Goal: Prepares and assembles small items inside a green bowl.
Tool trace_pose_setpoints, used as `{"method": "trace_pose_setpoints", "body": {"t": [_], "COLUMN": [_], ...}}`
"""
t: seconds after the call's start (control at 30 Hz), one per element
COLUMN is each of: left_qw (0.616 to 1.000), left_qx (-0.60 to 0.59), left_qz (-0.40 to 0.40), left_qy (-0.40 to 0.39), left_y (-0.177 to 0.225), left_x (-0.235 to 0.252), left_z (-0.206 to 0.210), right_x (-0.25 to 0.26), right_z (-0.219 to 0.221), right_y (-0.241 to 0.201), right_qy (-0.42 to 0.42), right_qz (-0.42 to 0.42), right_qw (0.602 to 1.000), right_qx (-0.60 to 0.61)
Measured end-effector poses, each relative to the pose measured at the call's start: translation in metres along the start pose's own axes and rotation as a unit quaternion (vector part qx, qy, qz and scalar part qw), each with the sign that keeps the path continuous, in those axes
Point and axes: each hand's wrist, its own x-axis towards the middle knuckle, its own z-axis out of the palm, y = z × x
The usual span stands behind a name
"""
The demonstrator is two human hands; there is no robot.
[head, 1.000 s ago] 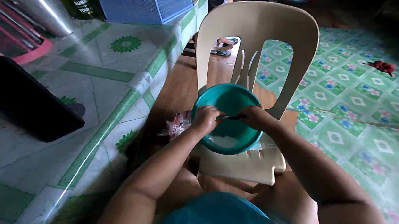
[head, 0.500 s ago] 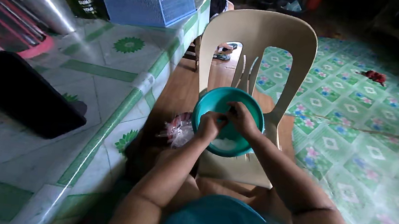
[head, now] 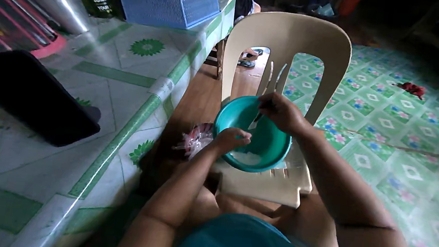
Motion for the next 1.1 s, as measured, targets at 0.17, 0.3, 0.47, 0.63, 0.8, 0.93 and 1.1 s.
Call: {"method": "trace_pose_setpoints", "body": {"t": [0.17,0.3,0.47,0.63,0.8,0.93,1.1], "left_qw": [0.993,0.981,0.954,0.895,0.895,0.892,0.890], "left_qx": [0.027,0.026,0.095,0.106,0.072,0.060,0.042], "left_qz": [0.068,0.095,0.073,0.131,0.148,0.153,0.156], "left_qy": [0.097,0.166,0.275,0.414,0.415,0.421,0.427], "left_y": [0.002,0.008,-0.017,-0.063,-0.079,-0.080,-0.085], "left_x": [0.002,0.006,-0.014,-0.050,-0.056,-0.058,-0.057], "left_z": [0.008,0.009,0.030,0.074,0.095,0.098,0.101], "right_x": [-0.004,-0.013,-0.009,0.005,0.018,0.040,0.038], "right_z": [-0.013,-0.017,0.020,-0.015,-0.011,-0.020,-0.049], "right_y": [-0.019,-0.034,-0.008,-0.037,-0.039,-0.041,-0.080], "right_qy": [0.005,0.082,0.098,0.113,0.189,0.069,0.174], "right_qz": [-0.032,-0.109,-0.071,-0.093,-0.121,-0.049,-0.097], "right_qw": [0.998,0.981,0.976,0.970,0.957,0.981,0.962], "right_qx": [-0.063,-0.140,-0.183,-0.194,-0.186,-0.174,-0.186]}}
